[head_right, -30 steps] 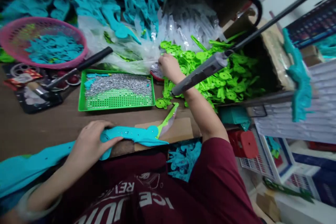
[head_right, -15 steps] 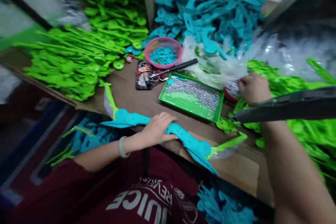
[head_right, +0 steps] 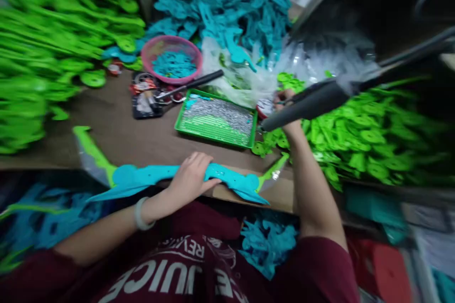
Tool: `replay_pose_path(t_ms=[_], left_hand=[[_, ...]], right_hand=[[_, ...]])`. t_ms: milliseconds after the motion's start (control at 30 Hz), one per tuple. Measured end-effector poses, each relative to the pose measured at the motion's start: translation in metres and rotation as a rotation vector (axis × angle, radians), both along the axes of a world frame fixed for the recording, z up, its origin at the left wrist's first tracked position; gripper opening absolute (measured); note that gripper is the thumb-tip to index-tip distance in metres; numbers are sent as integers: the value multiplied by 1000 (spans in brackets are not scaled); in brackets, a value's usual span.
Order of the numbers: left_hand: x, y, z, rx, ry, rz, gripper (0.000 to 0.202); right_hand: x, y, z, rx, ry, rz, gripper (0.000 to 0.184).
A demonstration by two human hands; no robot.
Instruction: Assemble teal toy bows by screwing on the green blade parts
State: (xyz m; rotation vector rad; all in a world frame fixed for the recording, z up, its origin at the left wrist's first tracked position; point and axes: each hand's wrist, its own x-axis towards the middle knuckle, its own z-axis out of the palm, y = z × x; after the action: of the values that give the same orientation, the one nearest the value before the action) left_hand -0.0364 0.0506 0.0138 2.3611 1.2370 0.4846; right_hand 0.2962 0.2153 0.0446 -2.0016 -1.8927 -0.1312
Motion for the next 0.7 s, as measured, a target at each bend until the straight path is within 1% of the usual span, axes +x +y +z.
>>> replay_pose_path(t_ms=[133,233,333,433,500,567,633,700], left_hand=[[4,1,-2,29,27,2,45],[3,2,-1,85,38,5,50],[2,0,-1,110,15,22,50],[2,-2,-6,108,-38,28,43],[2,-1,-9,103,-70,27,40],[2,0,-10,97,-85,26,41],[1,2,-9,88,-92,0,48],[-2,2,-7,63,-93,-61,56]], right_hand=[[2,0,-3,-114,-146,29,31],[-3,2,-1,-175,-214,9,37],[-4,-2,7,-180,-213,-19,38],[-1,-10,14,-174,-209,-44,36],[1,-13,16,-185,-189,-60,35],[3,-13,17,-191,-136,-75,36],[9,-16,19,-129,-5,-118,35],[21,-28,23,-19,149,-202,36]])
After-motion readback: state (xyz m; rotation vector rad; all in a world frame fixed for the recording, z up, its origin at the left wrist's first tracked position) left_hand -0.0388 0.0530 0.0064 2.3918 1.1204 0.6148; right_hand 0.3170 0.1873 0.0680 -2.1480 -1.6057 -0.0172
